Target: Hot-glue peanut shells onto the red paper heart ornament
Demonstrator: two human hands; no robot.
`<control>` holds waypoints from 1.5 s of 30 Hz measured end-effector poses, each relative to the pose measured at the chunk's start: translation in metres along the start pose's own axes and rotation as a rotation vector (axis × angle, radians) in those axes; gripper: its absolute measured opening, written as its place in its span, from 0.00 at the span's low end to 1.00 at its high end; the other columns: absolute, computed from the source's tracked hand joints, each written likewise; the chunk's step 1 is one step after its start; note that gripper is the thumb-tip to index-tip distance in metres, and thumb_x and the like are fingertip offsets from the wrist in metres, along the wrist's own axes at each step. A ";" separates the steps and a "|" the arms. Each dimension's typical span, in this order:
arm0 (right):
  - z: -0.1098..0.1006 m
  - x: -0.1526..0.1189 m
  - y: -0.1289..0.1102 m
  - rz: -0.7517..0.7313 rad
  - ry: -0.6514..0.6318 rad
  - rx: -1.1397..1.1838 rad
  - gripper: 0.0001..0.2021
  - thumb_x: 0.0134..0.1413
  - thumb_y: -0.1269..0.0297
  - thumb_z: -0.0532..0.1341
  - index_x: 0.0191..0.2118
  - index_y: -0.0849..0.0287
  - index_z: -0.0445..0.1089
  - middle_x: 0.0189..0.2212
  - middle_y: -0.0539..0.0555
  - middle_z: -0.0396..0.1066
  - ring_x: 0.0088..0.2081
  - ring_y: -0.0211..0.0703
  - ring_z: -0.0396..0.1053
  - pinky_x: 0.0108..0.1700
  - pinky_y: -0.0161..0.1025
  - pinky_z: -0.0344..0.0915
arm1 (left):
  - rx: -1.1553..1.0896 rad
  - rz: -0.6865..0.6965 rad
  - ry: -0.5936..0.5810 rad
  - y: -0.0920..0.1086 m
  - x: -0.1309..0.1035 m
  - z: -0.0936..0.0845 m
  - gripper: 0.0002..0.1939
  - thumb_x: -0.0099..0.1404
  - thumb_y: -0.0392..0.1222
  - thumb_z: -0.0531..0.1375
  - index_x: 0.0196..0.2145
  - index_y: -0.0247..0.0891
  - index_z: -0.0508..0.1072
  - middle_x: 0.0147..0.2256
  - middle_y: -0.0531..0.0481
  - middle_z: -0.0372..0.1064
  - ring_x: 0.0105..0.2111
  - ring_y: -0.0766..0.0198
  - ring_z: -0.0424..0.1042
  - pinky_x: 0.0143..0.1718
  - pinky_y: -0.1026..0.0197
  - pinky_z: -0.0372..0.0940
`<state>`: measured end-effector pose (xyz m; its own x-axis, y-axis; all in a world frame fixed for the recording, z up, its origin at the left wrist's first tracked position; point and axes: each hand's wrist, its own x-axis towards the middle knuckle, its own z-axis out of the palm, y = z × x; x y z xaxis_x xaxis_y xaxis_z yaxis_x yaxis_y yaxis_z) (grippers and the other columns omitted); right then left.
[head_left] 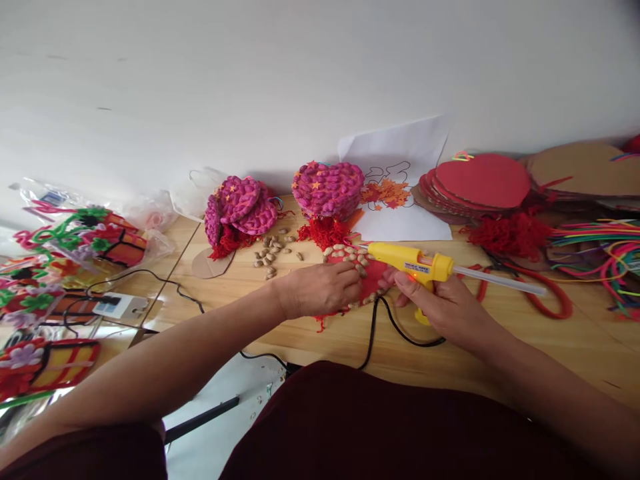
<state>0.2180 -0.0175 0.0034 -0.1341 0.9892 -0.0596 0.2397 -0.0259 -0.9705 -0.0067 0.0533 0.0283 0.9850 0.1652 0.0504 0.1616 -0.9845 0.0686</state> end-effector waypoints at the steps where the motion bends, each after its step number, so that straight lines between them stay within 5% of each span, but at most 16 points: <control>1: 0.000 0.000 0.001 0.005 0.006 -0.004 0.12 0.61 0.50 0.57 0.35 0.51 0.69 0.35 0.53 0.74 0.30 0.46 0.71 0.33 0.45 0.69 | -0.041 -0.022 0.013 -0.001 -0.001 0.003 0.13 0.70 0.28 0.50 0.40 0.33 0.75 0.38 0.40 0.73 0.42 0.58 0.72 0.49 0.55 0.67; 10: 0.001 0.000 0.010 0.019 0.033 0.082 0.13 0.60 0.50 0.59 0.45 0.49 0.72 0.39 0.55 0.76 0.44 0.55 0.73 0.38 0.48 0.74 | -0.666 -0.498 0.331 0.000 -0.012 0.021 0.06 0.67 0.39 0.60 0.36 0.34 0.76 0.33 0.46 0.74 0.33 0.66 0.72 0.37 0.64 0.67; 15: 0.001 0.000 0.007 0.016 0.057 0.047 0.12 0.59 0.49 0.60 0.41 0.49 0.73 0.38 0.54 0.77 0.39 0.53 0.74 0.35 0.46 0.73 | -1.128 -0.796 0.526 0.011 -0.010 0.020 0.11 0.61 0.45 0.66 0.35 0.33 0.76 0.29 0.49 0.73 0.26 0.68 0.70 0.28 0.66 0.66; 20: -0.002 -0.005 0.001 0.010 0.034 0.031 0.13 0.62 0.49 0.57 0.38 0.52 0.71 0.37 0.53 0.76 0.28 0.43 0.71 0.32 0.43 0.68 | -1.456 -0.930 0.780 0.021 -0.006 0.013 0.13 0.56 0.46 0.70 0.32 0.34 0.75 0.24 0.54 0.70 0.23 0.72 0.66 0.25 0.68 0.63; 24: -0.004 -0.014 -0.006 -0.022 -0.078 0.230 0.15 0.64 0.48 0.55 0.40 0.54 0.68 0.29 0.52 0.73 0.25 0.40 0.68 0.26 0.39 0.66 | -1.763 -0.941 0.904 0.030 -0.001 0.014 0.13 0.54 0.44 0.71 0.29 0.33 0.74 0.23 0.54 0.67 0.23 0.74 0.64 0.23 0.71 0.60; 35: -0.006 -0.030 -0.002 -0.053 -0.249 0.305 0.16 0.66 0.49 0.51 0.43 0.56 0.68 0.22 0.48 0.65 0.24 0.38 0.64 0.28 0.39 0.62 | -1.930 -0.866 0.897 0.036 -0.008 0.011 0.11 0.56 0.41 0.71 0.28 0.32 0.74 0.23 0.52 0.67 0.23 0.73 0.65 0.23 0.72 0.59; 45: 0.000 -0.026 -0.007 -0.025 -0.138 0.346 0.13 0.63 0.51 0.57 0.41 0.55 0.68 0.27 0.52 0.70 0.25 0.40 0.67 0.25 0.38 0.66 | -1.728 -0.940 0.817 0.047 0.001 0.011 0.12 0.55 0.44 0.71 0.31 0.33 0.75 0.24 0.53 0.69 0.21 0.74 0.65 0.23 0.70 0.60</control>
<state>0.2203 -0.0428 0.0116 -0.2698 0.9620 -0.0428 -0.1013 -0.0725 -0.9922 0.0027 0.0064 0.0208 0.3457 0.9027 -0.2562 -0.2079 0.3400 0.9172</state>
